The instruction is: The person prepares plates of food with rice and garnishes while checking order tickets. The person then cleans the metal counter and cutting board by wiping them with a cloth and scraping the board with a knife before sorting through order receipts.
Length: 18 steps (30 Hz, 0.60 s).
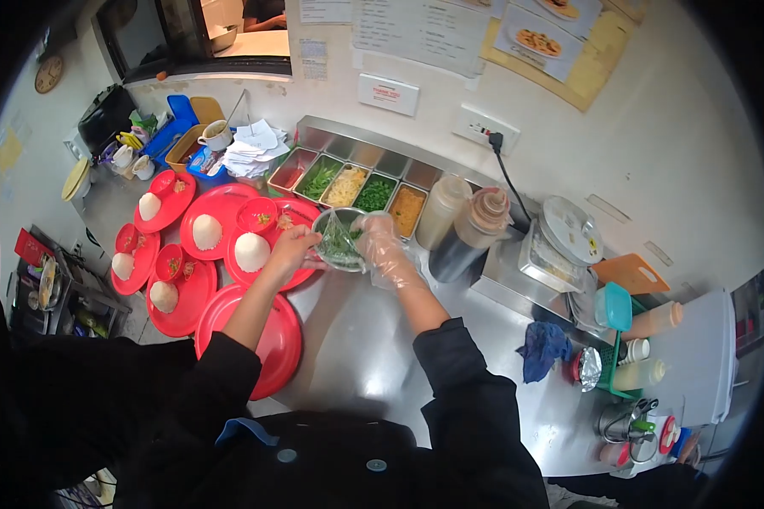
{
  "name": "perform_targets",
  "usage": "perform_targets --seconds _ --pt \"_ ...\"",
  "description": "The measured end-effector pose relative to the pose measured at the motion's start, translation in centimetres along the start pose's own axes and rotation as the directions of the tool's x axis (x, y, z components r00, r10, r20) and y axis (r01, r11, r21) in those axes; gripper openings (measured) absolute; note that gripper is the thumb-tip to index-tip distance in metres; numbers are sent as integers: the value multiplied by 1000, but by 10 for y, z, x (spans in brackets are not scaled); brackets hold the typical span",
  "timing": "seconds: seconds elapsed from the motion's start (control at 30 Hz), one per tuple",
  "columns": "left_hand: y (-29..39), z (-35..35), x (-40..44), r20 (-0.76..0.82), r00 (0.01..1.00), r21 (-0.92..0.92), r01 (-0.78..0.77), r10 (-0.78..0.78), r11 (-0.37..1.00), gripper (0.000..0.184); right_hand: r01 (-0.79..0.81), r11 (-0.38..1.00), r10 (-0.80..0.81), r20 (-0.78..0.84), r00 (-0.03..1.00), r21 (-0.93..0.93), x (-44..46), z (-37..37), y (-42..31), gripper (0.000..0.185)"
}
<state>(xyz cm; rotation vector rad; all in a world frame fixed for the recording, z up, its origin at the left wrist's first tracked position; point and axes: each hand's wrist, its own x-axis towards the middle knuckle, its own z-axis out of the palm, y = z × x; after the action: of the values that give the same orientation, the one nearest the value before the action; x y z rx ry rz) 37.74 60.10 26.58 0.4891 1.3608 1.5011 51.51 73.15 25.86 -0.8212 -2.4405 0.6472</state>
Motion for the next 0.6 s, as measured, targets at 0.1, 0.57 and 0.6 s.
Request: perform_targets --seconds 0.1,0.57,0.6 --pt "14 -8 22 -14 1000 80 -25 26 996 15 -104 990 109 -48 993 97 19 -13 -12 22" --pt "17 -39 34 10 999 123 -44 43 991 18 -258 850 331 84 940 -459 128 3 38 26" --pt "18 -43 31 -1 997 126 -73 73 989 18 -333 840 429 148 891 -427 129 -5 32 28"
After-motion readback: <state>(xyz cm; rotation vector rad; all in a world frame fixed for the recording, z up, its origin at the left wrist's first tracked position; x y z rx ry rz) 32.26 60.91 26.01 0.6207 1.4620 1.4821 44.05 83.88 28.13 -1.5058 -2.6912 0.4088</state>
